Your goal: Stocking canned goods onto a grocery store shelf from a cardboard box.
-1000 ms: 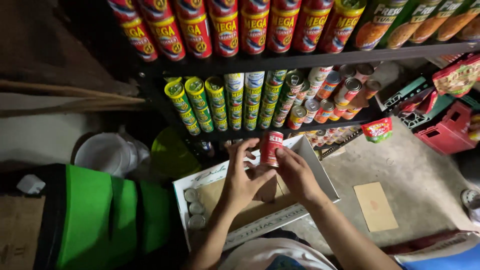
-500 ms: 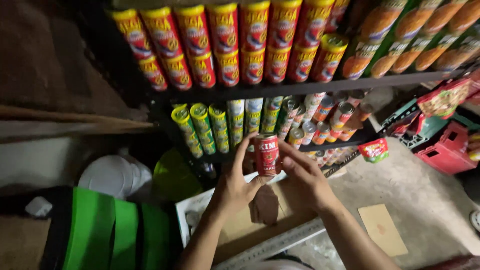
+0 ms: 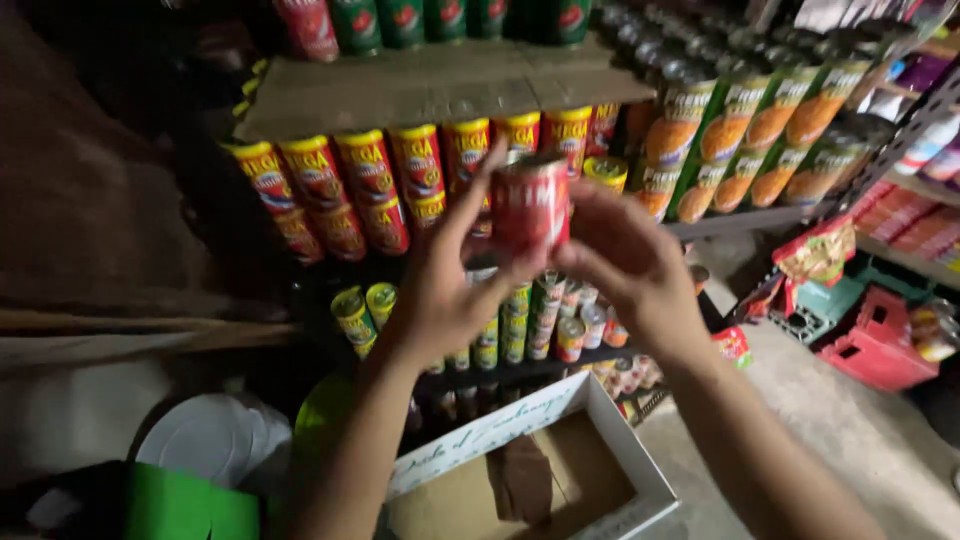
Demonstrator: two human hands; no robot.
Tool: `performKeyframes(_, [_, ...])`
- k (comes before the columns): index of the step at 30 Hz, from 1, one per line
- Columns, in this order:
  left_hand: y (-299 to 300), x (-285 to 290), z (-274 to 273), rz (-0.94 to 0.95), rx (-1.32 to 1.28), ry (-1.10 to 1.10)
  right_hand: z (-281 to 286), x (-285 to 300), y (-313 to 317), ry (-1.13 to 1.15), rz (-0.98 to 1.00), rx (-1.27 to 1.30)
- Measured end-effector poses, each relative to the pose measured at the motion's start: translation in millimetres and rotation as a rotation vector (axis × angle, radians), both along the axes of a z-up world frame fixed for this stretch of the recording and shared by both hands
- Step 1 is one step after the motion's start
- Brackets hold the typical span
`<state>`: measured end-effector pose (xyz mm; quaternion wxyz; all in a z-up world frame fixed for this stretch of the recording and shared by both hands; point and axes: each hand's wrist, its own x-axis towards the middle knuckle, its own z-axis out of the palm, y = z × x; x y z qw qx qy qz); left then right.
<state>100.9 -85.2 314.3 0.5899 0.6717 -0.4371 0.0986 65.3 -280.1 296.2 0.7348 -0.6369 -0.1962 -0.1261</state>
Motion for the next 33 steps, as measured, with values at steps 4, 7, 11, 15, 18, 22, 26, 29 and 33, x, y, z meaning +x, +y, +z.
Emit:
performKeyframes(4, [-18.7, 56.6, 25.1, 0.160, -0.005, -0.321, 37.6, 41.6, -9.8, -0.278, -0.048, -0.115])
performKeyframes(7, [-33.0, 111.7, 40.0, 0.354, 0.016, -0.407, 64.5, 65.5, -17.4, -0.447, -0.125, -0.315])
performKeyframes(11, [-39.0, 179.9, 54.2, 0.476, 0.094, -0.387, 67.5, 91.4, -35.3, -0.651, -0.458, -0.712])
performKeyframes(15, [-31.0, 204.6, 51.8, 0.443, 0.197, -0.362, 63.1, 83.2, -30.4, -0.743, -0.604, -1.029])
performKeyframes(18, [-23.1, 201.2, 51.7, 0.478, 0.300, -0.263, 52.6, 84.3, -31.5, -0.707, -0.640, -1.100])
performKeyframes(22, [-17.4, 226.7, 46.1, 0.426, 0.208, -0.252, 50.3, 85.8, -27.8, -0.731, -0.679, -1.084])
performKeyframes(26, [-12.1, 257.5, 45.9, 0.514, 0.179, -0.223, 45.8, 87.8, -22.1, -0.756, -0.771, -1.118])
performKeyframes(29, [-10.6, 266.1, 39.7, 0.626, 0.133, -0.319, 44.3, 84.5, -18.3, -0.796, -0.783, -1.127])
performKeyframes(33, [-7.6, 255.4, 50.9, 0.682, 0.245, -0.195, 44.3, 82.8, -16.3, -0.746, -0.797, -1.167])
